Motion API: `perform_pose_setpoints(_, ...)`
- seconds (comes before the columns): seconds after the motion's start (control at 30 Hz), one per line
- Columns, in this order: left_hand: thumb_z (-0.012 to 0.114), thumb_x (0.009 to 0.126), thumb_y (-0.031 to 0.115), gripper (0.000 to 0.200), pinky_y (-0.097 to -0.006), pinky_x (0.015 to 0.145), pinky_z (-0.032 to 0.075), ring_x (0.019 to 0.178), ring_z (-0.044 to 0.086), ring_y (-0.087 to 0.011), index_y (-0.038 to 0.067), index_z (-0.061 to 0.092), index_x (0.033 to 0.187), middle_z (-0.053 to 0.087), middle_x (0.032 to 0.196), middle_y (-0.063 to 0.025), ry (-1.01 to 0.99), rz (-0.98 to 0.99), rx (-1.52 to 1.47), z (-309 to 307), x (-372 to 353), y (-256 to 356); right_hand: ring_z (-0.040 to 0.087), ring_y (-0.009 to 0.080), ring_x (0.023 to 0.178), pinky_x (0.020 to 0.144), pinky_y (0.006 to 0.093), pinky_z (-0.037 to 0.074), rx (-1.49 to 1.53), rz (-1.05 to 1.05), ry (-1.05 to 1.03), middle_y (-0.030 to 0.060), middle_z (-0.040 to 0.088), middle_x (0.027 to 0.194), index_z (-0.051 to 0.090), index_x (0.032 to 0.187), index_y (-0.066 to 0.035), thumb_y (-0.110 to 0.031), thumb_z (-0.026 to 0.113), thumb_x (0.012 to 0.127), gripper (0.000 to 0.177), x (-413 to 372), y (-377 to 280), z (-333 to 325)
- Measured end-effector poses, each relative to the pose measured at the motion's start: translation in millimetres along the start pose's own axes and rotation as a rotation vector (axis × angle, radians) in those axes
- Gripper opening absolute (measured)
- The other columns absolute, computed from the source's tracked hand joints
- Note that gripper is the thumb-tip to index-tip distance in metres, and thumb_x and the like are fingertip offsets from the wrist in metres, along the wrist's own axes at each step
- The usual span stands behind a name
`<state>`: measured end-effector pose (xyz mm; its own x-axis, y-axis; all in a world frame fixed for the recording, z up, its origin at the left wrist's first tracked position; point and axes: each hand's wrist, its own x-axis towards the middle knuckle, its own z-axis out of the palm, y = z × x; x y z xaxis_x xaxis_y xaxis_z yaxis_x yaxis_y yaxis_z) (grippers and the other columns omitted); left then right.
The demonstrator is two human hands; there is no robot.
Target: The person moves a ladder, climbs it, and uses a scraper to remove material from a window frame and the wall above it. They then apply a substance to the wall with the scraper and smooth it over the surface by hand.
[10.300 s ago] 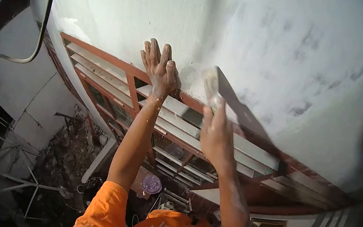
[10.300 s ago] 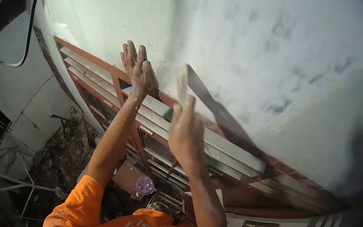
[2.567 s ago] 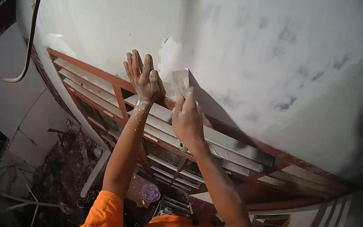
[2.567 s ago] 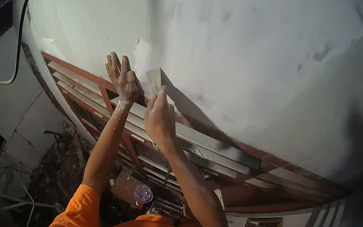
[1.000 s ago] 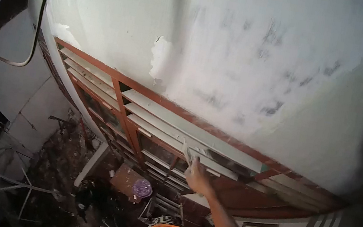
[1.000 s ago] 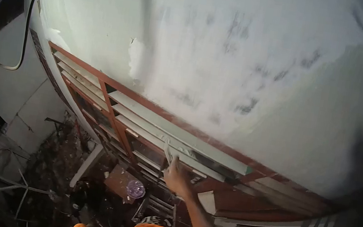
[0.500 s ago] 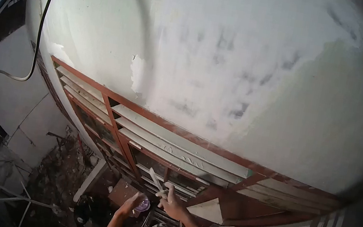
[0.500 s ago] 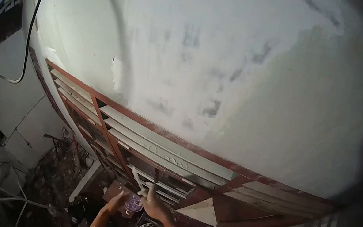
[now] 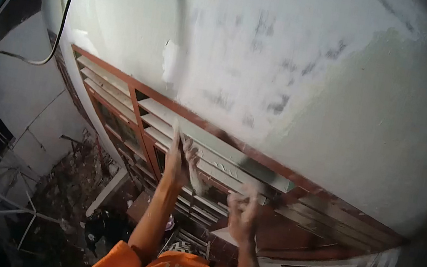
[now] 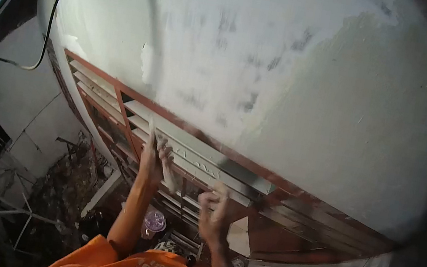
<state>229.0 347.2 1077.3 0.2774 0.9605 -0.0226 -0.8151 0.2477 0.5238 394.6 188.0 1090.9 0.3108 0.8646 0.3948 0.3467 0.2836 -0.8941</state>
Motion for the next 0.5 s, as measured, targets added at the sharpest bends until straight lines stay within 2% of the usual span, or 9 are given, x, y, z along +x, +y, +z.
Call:
perform_pose_setpoints(0.03, 0.041, 0.103, 0.048, 0.037, -0.0253, 0.049, 0.036, 0.056, 0.042, -0.0096, 0.012, 0.047, 0.095, 0.041, 0.070, 0.0030, 0.111, 0.125, 0.112, 29, 5, 12, 0.061, 0.0291, 0.102, 0.083, 0.0400, 0.052, -0.050, -0.034, 0.107, 0.0169, 0.054, 0.121, 0.043, 0.132, 0.000, -0.015, 0.063, 0.093, 0.045, 7, -4, -12)
perform_pose_setpoints(0.1, 0.040, 0.104, 0.044, 0.034, -0.0257, 0.048, 0.034, 0.054, 0.040, -0.0098, 0.012, 0.046, 0.095, 0.042, 0.068, 0.0024, 0.373, 0.175, 0.011, 56, 27, 22, 0.055, 0.0306, 0.112, 0.097, 0.0426, 0.044, -0.229, -0.183, 0.281, 0.0182, 0.052, 0.124, 0.042, 0.133, 0.001, -0.013, 0.061, 0.093, 0.047, 23, 12, -39)
perform_pose_setpoints(0.17, 0.040, 0.105, 0.040, 0.031, -0.0258, 0.048, 0.035, 0.056, 0.042, -0.0105, 0.010, 0.045, 0.101, 0.046, 0.073, 0.0003, 0.114, 0.227, -0.076, 29, 63, 17, 0.047, 0.0341, 0.125, 0.108, 0.0447, 0.034, -0.180, -0.155, 0.388, 0.0209, 0.049, 0.131, 0.039, 0.136, 0.002, -0.011, 0.060, 0.093, 0.049, 42, -8, -54)
perform_pose_setpoints(0.2, 0.038, 0.105, 0.038, 0.030, -0.0259, 0.049, 0.036, 0.059, 0.043, -0.0112, 0.009, 0.045, 0.106, 0.050, 0.077, -0.0013, 0.164, 0.197, -0.125, 33, 72, 17, 0.047, 0.0341, 0.125, 0.108, 0.0447, 0.034, -0.182, -0.157, 0.381, 0.0209, 0.049, 0.131, 0.039, 0.136, 0.002, -0.011, 0.060, 0.093, 0.049, 51, -13, -62)
perform_pose_setpoints(0.27, 0.038, 0.105, 0.037, 0.030, -0.0260, 0.049, 0.036, 0.059, 0.043, -0.0112, 0.008, 0.045, 0.106, 0.050, 0.077, -0.0016, 0.077, 0.223, -0.181, 37, 89, 14, 0.039, 0.0383, 0.134, 0.111, 0.0486, 0.029, -0.565, -0.318, 0.512, 0.0224, 0.041, 0.142, 0.036, 0.141, -0.001, -0.018, 0.059, 0.094, 0.055, 71, -17, -74)
perform_pose_setpoints(0.3, 0.038, 0.106, 0.036, 0.029, -0.0260, 0.049, 0.037, 0.060, 0.044, -0.0113, 0.008, 0.045, 0.106, 0.050, 0.078, -0.0019, -0.008, 0.244, -0.228, 39, 97, 15, 0.039, 0.0383, 0.134, 0.111, 0.0486, 0.029, -0.557, -0.332, 0.500, 0.0224, 0.041, 0.142, 0.036, 0.141, -0.001, -0.018, 0.059, 0.094, 0.055, 81, -17, -78)
perform_pose_setpoints(0.37, 0.039, 0.106, 0.033, 0.027, -0.0260, 0.049, 0.039, 0.060, 0.045, -0.0127, 0.007, 0.044, 0.105, 0.050, 0.078, -0.0028, 0.054, 0.256, -0.225, 49, 106, 20, 0.028, 0.0395, 0.141, 0.114, 0.0538, 0.022, -0.746, -0.341, 0.541, 0.0230, 0.031, 0.150, 0.034, 0.145, -0.005, -0.025, 0.058, 0.095, 0.059, 98, -14, -77)
perform_pose_setpoints(0.4, 0.040, 0.106, 0.034, 0.027, -0.0258, 0.048, 0.039, 0.060, 0.046, -0.0132, 0.007, 0.044, 0.105, 0.050, 0.077, -0.0028, 0.059, 0.280, -0.261, 51, 113, 20, 0.020, 0.0392, 0.145, 0.115, 0.0587, 0.016, -0.718, -0.313, 0.535, 0.0226, 0.022, 0.155, 0.034, 0.148, -0.010, -0.035, 0.055, 0.095, 0.062, 106, -8, -77)
perform_pose_setpoints(0.5, 0.042, 0.105, 0.036, 0.027, -0.0254, 0.046, 0.038, 0.059, 0.048, -0.0140, 0.009, 0.044, 0.106, 0.050, 0.076, -0.0028, 0.115, 0.334, -0.348, 66, 116, 26, 0.011, 0.0398, 0.147, 0.117, 0.0560, 0.013, -0.899, -0.280, 0.596, 0.0204, 0.017, 0.158, 0.029, 0.152, -0.012, -0.041, 0.053, 0.095, 0.068, 120, 4, -58)
